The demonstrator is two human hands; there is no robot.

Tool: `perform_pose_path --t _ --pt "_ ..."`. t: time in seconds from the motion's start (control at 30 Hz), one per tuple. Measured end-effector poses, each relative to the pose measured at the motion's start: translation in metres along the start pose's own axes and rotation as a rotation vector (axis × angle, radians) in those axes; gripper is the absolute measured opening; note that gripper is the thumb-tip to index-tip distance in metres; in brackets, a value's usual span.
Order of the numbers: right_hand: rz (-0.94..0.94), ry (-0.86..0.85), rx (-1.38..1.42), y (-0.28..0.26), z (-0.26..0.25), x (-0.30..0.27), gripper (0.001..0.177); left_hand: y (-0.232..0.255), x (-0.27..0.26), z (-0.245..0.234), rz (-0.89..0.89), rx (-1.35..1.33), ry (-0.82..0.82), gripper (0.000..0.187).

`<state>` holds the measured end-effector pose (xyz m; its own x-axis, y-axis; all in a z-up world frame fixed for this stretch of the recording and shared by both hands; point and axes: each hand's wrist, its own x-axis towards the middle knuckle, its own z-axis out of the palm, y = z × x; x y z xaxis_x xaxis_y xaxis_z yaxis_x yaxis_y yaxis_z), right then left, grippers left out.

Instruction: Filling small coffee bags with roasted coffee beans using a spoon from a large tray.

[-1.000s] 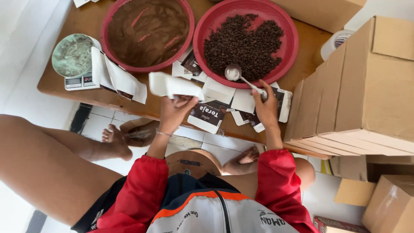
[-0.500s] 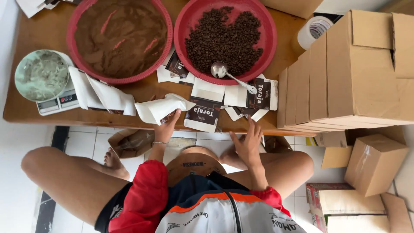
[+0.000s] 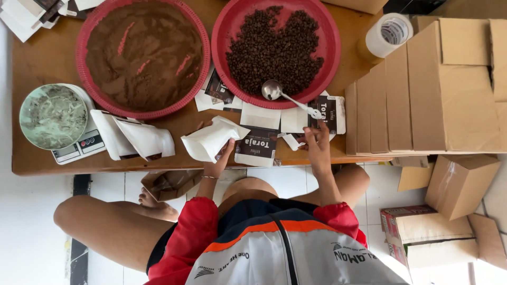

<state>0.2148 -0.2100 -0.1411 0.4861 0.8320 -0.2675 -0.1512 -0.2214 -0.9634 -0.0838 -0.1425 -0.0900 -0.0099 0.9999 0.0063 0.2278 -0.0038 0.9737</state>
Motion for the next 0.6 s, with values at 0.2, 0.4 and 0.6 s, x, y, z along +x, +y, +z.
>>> perform_pose_path --t 0.2,0.4,0.6 --pt "0.072 0.030 0.136 0.031 0.001 0.043 0.039 0.014 0.009 0.003 0.002 0.049 -0.034 0.055" --pt "0.081 0.026 0.092 0.012 0.012 0.043 0.028 -0.042 0.011 0.008 0.321 0.258 0.040 0.055" --pt "0.066 -0.006 0.018 0.001 0.000 0.042 0.025 -0.052 0.013 0.012 0.360 0.291 0.045 0.055"
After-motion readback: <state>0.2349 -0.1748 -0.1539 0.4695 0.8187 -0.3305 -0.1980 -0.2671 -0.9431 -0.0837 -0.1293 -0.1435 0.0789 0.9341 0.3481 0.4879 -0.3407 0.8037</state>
